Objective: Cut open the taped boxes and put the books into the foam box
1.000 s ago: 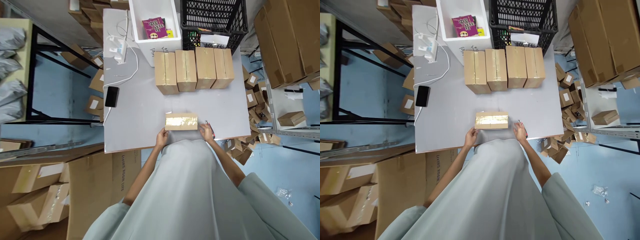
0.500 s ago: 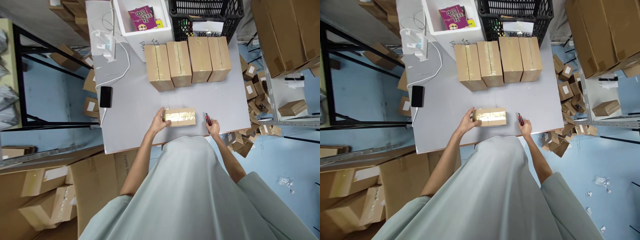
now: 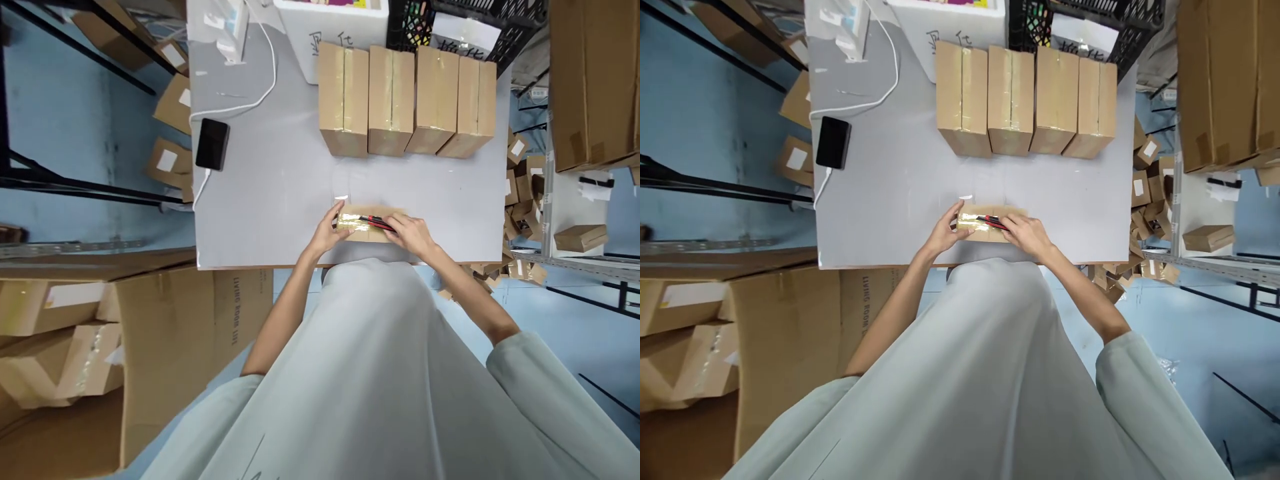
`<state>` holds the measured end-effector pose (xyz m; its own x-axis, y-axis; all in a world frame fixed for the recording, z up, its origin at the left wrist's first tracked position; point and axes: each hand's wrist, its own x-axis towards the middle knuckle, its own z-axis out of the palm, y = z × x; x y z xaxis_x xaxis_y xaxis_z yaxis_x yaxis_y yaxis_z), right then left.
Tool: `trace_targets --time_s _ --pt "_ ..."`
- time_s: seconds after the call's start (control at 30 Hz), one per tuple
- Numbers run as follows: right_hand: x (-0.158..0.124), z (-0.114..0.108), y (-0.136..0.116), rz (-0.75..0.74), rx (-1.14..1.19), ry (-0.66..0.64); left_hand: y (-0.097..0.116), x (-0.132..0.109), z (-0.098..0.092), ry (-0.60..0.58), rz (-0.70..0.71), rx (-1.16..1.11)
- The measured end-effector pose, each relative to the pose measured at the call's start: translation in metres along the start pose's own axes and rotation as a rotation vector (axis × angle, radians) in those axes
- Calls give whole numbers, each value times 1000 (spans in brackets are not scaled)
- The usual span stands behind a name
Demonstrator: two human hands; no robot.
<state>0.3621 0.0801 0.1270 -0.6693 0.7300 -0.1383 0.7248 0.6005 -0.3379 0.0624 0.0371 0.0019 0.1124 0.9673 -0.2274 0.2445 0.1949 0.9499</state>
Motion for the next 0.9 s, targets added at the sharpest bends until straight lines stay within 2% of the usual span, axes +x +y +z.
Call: trace_targets --time_s 0.13,0.27,0.53,0.9 --pt "40 -6 -21 -139 -158 -131 2 -2 3 -29 -14 -108" --pt "62 -7 -34 -199 -242 -216 7 -2 3 -37 -13 -182" --pt "73 -9 -44 -209 -294 -268 6 0 4 -27 -4 -190" --pt "76 -32 -61 -340 -376 -381 9 0 3 -55 -10 -200"
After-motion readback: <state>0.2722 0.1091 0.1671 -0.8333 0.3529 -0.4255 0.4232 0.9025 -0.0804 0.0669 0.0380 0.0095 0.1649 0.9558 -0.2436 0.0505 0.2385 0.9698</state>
